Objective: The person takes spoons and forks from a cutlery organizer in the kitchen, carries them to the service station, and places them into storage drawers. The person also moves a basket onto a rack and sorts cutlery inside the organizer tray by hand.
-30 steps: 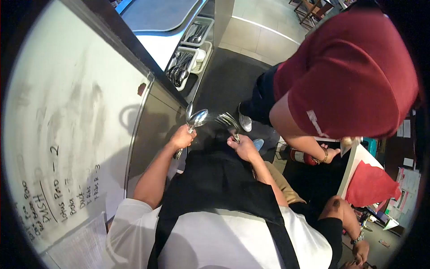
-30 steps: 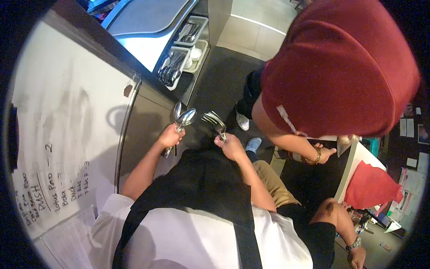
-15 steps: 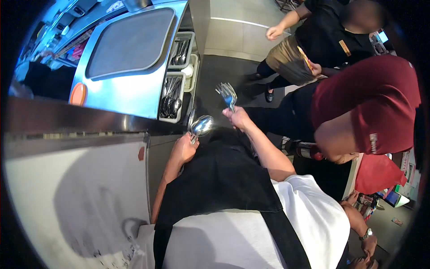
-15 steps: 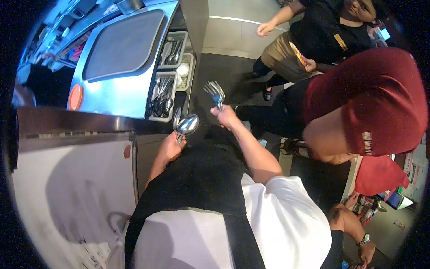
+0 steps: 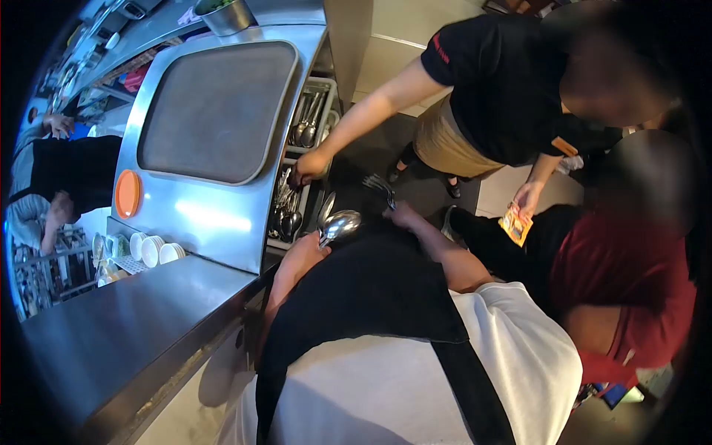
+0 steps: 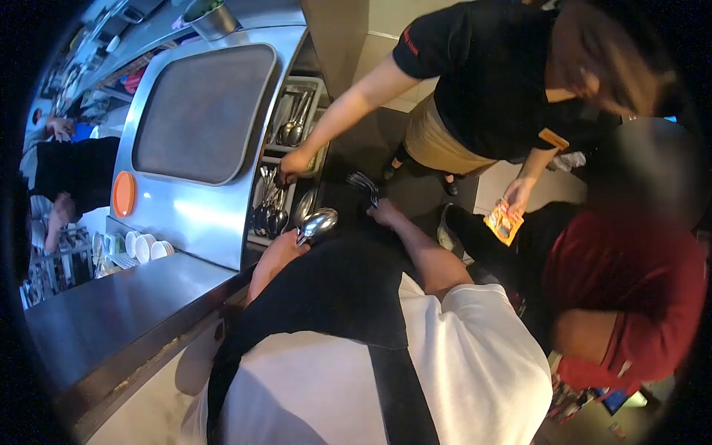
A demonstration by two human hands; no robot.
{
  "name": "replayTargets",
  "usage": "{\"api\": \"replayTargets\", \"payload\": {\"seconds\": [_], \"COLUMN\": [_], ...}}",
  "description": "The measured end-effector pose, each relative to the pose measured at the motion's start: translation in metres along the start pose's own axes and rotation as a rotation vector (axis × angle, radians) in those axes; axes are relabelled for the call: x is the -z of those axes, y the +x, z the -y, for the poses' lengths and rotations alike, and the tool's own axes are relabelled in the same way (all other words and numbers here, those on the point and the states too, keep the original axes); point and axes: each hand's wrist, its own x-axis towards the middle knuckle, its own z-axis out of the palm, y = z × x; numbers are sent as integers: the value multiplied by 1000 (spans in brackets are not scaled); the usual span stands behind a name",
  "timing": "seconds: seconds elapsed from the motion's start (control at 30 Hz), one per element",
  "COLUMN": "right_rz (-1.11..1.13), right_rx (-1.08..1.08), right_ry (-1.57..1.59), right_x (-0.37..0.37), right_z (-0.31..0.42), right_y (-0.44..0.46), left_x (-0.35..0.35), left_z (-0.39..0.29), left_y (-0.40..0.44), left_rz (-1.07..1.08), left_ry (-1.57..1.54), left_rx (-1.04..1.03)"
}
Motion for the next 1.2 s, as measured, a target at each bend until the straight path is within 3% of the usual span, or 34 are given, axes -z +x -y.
{"api": "replayTargets", "payload": {"seconds": [0.13,0.23,0.37,0.47,0.57,0.77,0.87,0.97,1.2], "right_rz": [214,242,172,176,277,195,335,257,219], "right_rx": [-94,-29,-134,60,220,92,-42,-14,-25], "right_ry": [-234,-438,-517,-645,-605,-571,-489,-489,-468], "right_x": [-4,-20,-32,-40,-48,-63,-51,-60,-72], "right_z": [-33,-58,-51,-46,-43,-14,6,0,-11], "right_y": [33,63,65,62,56,12,-9,-12,-5], "left_x": [4,2,9,-2,-2,-11,-12,-15,-12], "left_z": [-8,10,-6,12,8,16,17,25,25], "left_y": [14,20,-1,3,-7,-23,-31,-36,-37], "left_rz": [-9,6,-12,-6,-8,40,44,44,52], "left_ry": [-65,-35,-135,-168,-103,-88,-22,-123,-49], "left_rx": [-77,-74,-73,-157,-79,-56,-20,-142,-97]}}
